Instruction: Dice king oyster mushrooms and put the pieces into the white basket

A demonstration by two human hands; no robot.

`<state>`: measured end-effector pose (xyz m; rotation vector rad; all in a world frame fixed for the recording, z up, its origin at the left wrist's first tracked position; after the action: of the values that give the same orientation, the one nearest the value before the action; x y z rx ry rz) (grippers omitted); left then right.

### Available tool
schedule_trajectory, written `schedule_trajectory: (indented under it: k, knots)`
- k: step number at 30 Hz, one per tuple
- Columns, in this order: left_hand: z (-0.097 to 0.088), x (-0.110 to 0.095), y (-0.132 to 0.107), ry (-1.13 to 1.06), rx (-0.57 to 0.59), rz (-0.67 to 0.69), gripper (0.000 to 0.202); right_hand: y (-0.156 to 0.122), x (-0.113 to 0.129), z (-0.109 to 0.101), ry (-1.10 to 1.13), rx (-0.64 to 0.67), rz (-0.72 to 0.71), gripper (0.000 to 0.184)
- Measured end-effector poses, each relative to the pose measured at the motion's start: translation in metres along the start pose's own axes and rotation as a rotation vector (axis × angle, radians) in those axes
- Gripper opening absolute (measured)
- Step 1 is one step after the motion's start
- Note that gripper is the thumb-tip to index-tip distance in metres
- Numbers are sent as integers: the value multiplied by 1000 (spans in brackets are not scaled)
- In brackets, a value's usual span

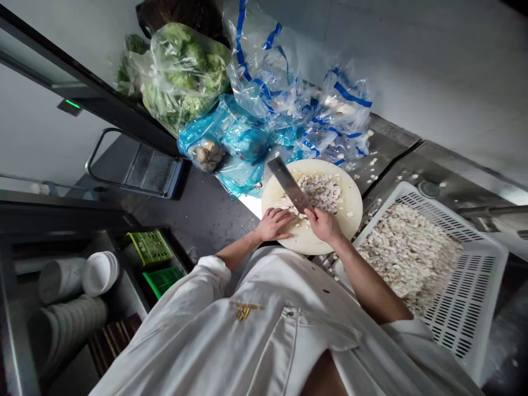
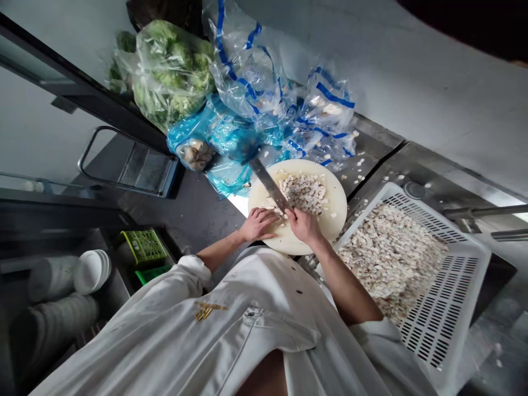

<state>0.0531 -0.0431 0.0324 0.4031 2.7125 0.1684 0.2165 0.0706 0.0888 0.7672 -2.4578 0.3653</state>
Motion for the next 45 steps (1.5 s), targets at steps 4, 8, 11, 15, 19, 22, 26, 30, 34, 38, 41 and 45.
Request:
schedule_trajectory:
  k: [4, 8, 11, 15, 19, 22, 26, 30, 34, 38, 41, 45]
  knots:
    - [-7, 18, 24, -8, 56, 194, 98, -12, -23, -20, 82, -128, 189, 51]
    - [-1, 17, 49, -43, -11, 180, 68, -36, -33, -13, 110, -151, 366, 49]
    - [3, 10, 48, -48, -102, 17, 49, -60, -31, 0, 115, -139, 449, 48]
    - [0, 2, 32, -91, -93, -3, 68, -92, -22, 17, 70, -60, 501, 45]
    - [-3, 12, 28, -113, -4, 120, 80, -111, -9, 24, -79, 24, 477, 42]
    - [-1, 25, 32, -116, -29, 80, 61, -116, 0, 22, -204, 95, 485, 41]
    - [-5, 28, 33, -131, -73, 38, 63, -114, 16, 13, -314, 149, 497, 45]
    - [-19, 21, 31, -180, -68, 146, 58, -109, 29, 5, -365, 129, 510, 46]
    - [-23, 22, 50, -169, -85, 33, 38, -106, 26, 4, -338, 86, 566, 43]
    - [-13, 21, 73, -100, -101, -158, 34, -105, 19, 4, -290, 28, 593, 42]
    - [-3, 15, 78, -123, -53, -128, 24, -108, 16, 5, -287, 29, 597, 42]
    - [-5, 22, 72, -228, -31, -55, 27, -116, 17, 8, -309, 66, 603, 42]
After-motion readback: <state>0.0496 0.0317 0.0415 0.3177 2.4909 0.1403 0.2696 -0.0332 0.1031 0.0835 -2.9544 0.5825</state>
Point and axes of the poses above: each hand's wrist, its own y-axis towards the middle knuckle, its own z-axis out of the palm, x = y × z, the point moved 8 cm from there along y, towards the middle knuckle, and after that the axes turned 6 degrees about -x, right-handed, at the moved point
